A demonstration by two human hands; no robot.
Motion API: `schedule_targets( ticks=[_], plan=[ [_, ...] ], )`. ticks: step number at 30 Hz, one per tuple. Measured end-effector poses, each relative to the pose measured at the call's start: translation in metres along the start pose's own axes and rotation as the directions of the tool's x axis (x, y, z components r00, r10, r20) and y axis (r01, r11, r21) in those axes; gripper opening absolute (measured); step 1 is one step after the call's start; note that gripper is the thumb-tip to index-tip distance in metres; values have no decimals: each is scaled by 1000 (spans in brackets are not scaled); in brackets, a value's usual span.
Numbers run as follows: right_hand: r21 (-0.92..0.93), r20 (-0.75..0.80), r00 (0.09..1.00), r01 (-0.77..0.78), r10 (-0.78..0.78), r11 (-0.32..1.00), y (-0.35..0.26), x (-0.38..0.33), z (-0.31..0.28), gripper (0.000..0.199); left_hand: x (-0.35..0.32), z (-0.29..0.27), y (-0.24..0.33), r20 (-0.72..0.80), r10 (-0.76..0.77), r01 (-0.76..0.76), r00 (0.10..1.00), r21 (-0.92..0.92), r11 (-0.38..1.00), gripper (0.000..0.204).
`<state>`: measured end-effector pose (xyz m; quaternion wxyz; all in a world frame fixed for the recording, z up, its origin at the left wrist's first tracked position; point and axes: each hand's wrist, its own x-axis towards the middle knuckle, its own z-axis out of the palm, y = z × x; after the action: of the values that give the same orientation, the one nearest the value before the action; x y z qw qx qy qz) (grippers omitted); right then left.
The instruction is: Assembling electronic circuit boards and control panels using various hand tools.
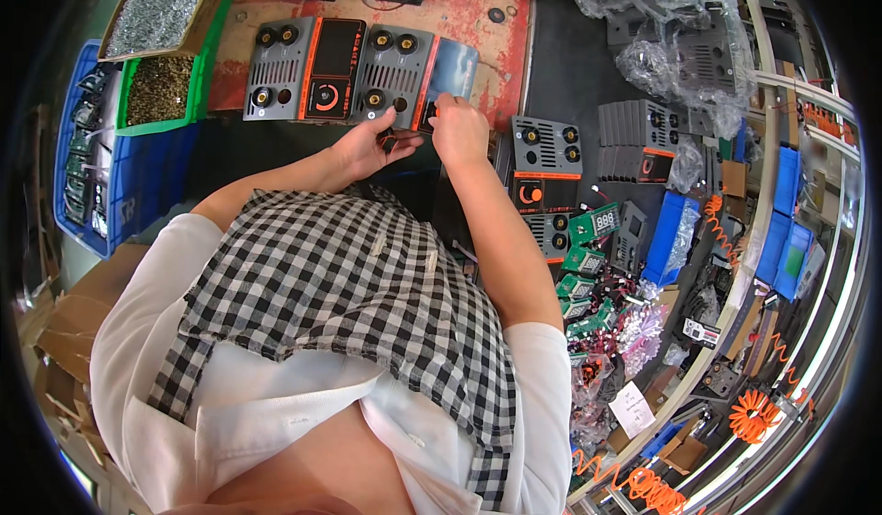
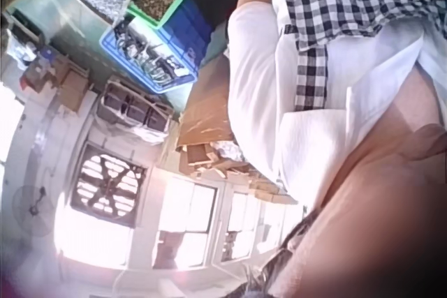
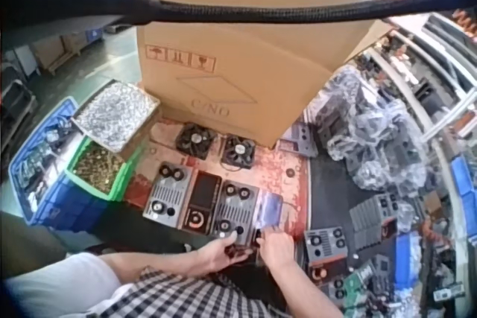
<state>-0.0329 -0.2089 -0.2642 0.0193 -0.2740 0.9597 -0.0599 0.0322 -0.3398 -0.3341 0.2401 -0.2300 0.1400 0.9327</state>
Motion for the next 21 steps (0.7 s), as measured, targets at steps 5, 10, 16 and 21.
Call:
schedule_targets(
  ticks=[5,10,16,21],
  plan=[
    [174,-147,983,-82,108,981,-9,-18,-5,26,0,-8,2,16,-14,13,1000,72,997,35],
    [346,-2,981,184,-195,920,-47,-41,6,25,-16,-21,0,50,-72,72,996,10,997,38],
    [298,157,958,184,-238,937,-69,-41,6,26,-43,-36,9,118,-27,17,993,85,996,30],
    [290,175,926,277,-335,916,-87,-29,3,28,-60,-51,22,119,-8,2,993,51,999,26]
  ],
)
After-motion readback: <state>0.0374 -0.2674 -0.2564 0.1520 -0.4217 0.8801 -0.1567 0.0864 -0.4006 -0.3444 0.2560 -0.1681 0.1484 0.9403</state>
